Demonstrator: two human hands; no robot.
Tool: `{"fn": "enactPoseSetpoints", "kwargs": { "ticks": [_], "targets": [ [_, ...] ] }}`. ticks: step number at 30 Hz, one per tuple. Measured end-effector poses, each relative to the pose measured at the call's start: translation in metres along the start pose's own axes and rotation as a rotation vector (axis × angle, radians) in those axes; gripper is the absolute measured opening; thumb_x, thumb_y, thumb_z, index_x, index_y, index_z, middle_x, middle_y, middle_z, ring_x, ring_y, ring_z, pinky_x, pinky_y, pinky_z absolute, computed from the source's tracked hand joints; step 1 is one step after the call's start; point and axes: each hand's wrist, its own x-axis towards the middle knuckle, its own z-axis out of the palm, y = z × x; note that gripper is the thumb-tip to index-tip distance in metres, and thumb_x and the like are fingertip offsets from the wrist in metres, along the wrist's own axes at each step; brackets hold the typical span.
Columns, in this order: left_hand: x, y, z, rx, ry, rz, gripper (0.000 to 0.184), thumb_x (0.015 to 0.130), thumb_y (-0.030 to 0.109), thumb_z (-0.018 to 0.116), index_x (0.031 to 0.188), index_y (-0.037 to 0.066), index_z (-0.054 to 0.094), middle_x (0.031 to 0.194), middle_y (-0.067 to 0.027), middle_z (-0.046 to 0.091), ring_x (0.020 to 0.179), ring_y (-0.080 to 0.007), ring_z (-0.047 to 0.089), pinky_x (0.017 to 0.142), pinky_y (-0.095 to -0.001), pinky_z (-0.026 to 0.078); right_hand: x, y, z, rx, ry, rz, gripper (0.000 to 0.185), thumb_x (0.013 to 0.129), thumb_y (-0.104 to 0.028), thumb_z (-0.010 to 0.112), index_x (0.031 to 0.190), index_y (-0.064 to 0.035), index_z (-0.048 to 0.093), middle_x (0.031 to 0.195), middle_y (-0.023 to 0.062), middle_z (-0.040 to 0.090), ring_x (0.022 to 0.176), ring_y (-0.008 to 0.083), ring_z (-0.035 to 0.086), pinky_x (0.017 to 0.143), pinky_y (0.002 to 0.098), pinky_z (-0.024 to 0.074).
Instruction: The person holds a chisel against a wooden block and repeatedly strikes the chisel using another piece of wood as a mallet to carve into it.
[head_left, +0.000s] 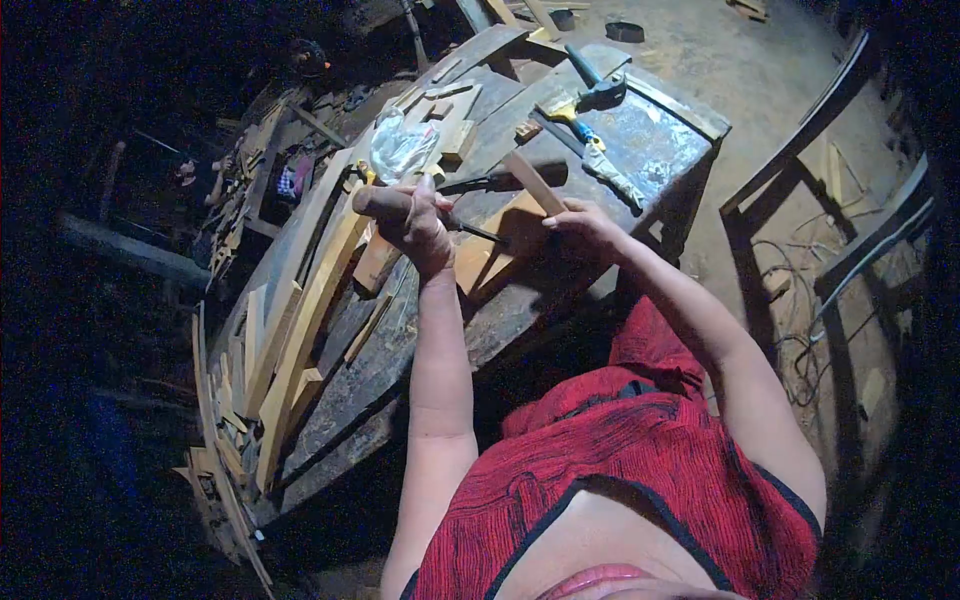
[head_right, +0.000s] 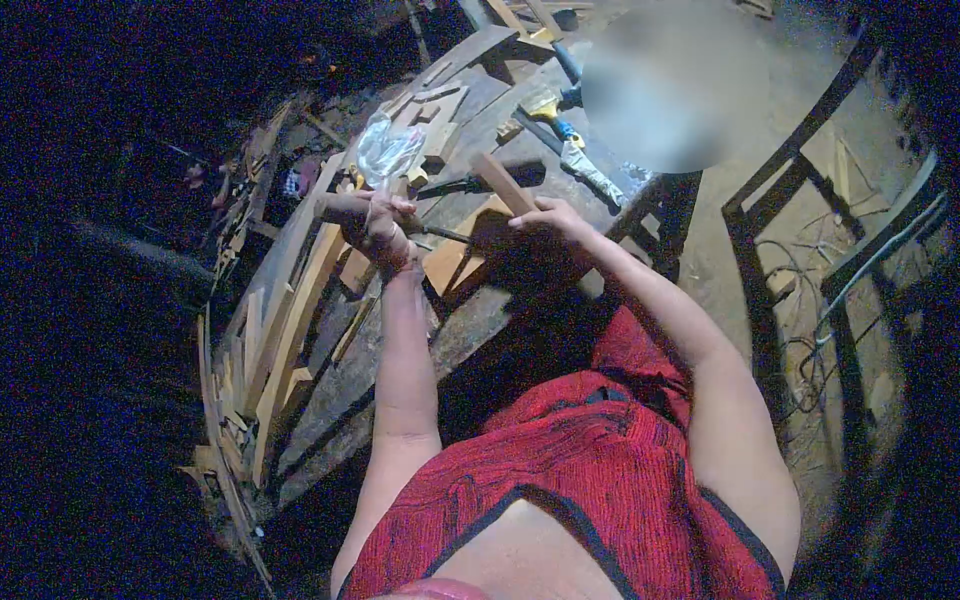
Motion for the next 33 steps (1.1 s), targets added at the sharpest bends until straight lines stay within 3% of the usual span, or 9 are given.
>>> {"fn": "enactPoseSetpoints", "kwargs": {
  "ticks": [2, 6, 8, 14, 16, 18, 26, 30, 33],
  "targets": [
    [0.002, -0.004, 0.003, -0.025, 0.028, -0.055, 0.017, 0.075, 0.004, 0.063, 0.077, 0.006, 0.046, 0.06, -0.0037, 0.05, 0.046, -0.0125, 0.051, 0.046, -0.0242, 0.043, 0.003, 0.008, -0.009, 0.101, 0.006, 0.023, 0.035, 0.073, -0.029, 0.068, 0.099, -0.0072, 0.058, 0.081, 0.0009, 0.053, 0.069, 0.0084, 0.05, 0.059, 0.0238, 0.0397],
    [0.006, -0.01, 0.008, -0.102, -0.076, -0.146, 0.018, 0.075, 0.006, 0.063, 0.08, 0.006, 0.046, 0.06, -0.003, 0.05, 0.046, -0.0121, 0.05, 0.046, -0.024, 0.042, 0.001, 0.018, -0.019, 0.034, -0.11, -0.251, 0.028, 0.086, -0.012, 0.05, 0.111, -0.0041, 0.059, 0.099, 0.0078, 0.062, 0.088, 0.0168, 0.059, 0.079, 0.0318, 0.0455],
    [0.006, -0.002, 0.019, 0.014, -0.246, -0.15, 0.019, 0.075, 0.007, 0.064, 0.081, 0.006, 0.047, 0.059, -0.002, 0.049, 0.047, -0.0115, 0.05, 0.047, -0.0238, 0.042, 0.001, 0.018, -0.016, 0.34, -0.058, -0.167, 0.04, 0.075, -0.036, 0.065, 0.101, -0.0068, 0.059, 0.09, 0.0029, 0.059, 0.077, 0.0134, 0.055, 0.076, 0.0267, 0.042],
    [0.001, 0.005, 0.039, 0.07, -0.38, -0.175, 0.02, 0.071, 0.012, 0.067, 0.077, 0.008, 0.048, 0.059, 0.0002, 0.049, 0.048, -0.0093, 0.051, 0.047, -0.0215, 0.04, -0.028, -0.015, -0.024, 0.562, -0.05, 0.251, 0.048, 0.077, -0.045, 0.059, 0.105, -0.0059, 0.058, 0.096, 0.0072, 0.061, 0.076, 0.0167, 0.058, 0.068, 0.032, 0.0492],
    [0.005, 0.0, 0.037, 0.009, -0.31, -0.216, 0.018, 0.074, 0.013, 0.067, 0.078, 0.008, 0.05, 0.059, 0.0004, 0.049, 0.047, -0.009, 0.051, 0.045, -0.0214, 0.039, -0.028, -0.013, -0.02, 0.657, -0.009, 0.169, 0.049, 0.078, -0.046, 0.057, 0.105, -0.006, 0.058, 0.097, 0.0083, 0.061, 0.07, 0.0164, 0.058, 0.062, 0.0324, 0.0503],
    [0.01, -0.005, 0.038, -0.038, -0.274, -0.231, 0.017, 0.075, 0.013, 0.066, 0.079, 0.008, 0.05, 0.059, 0.0002, 0.05, 0.046, -0.0091, 0.05, 0.044, -0.0213, 0.039, -0.031, -0.013, -0.025, 0.784, -0.243, 0.059, 0.048, 0.078, -0.045, 0.057, 0.106, -0.0059, 0.058, 0.097, 0.008, 0.061, 0.07, 0.0156, 0.058, 0.063, 0.0317, 0.0506],
    [0.007, 0.0, 0.05, 0.088, 0.061, -0.189, 0.016, 0.078, 0.008, 0.063, 0.083, 0.008, 0.048, 0.06, -0.0014, 0.05, 0.039, -0.0108, 0.047, 0.036, -0.0216, 0.04, -0.032, -0.012, -0.018, 0.59, -0.04, 0.063, 0.046, 0.075, -0.042, 0.061, 0.107, -0.0087, 0.057, 0.1, 0.0056, 0.058, 0.072, 0.0171, 0.058, 0.066, 0.0324, 0.0494],
    [0.005, -0.012, 0.05, 0.076, -0.071, 0.021, 0.016, 0.076, 0.007, 0.065, 0.079, 0.006, 0.049, 0.061, -0.0015, 0.051, 0.043, -0.0103, 0.049, 0.04, -0.0222, 0.041, -0.03, -0.014, -0.021, 0.548, -0.07, 0.095, 0.044, 0.075, -0.038, 0.063, 0.106, -0.0081, 0.057, 0.091, 0.0051, 0.056, 0.071, 0.0157, 0.057, 0.064, 0.0318, 0.0484],
    [0.003, -0.026, 0.046, 0.145, -0.108, -0.02, 0.015, 0.077, 0.007, 0.064, 0.076, 0.005, 0.05, 0.061, -0.0006, 0.051, 0.045, -0.009, 0.049, 0.041, -0.0227, 0.041, -0.012, 0.006, -0.026, 0.439, -0.119, -0.024, 0.041, 0.076, -0.036, 0.062, 0.104, -0.0073, 0.055, 0.086, 0.0041, 0.055, 0.071, 0.0146, 0.057, 0.063, 0.0282, 0.0472]
  ]
}}
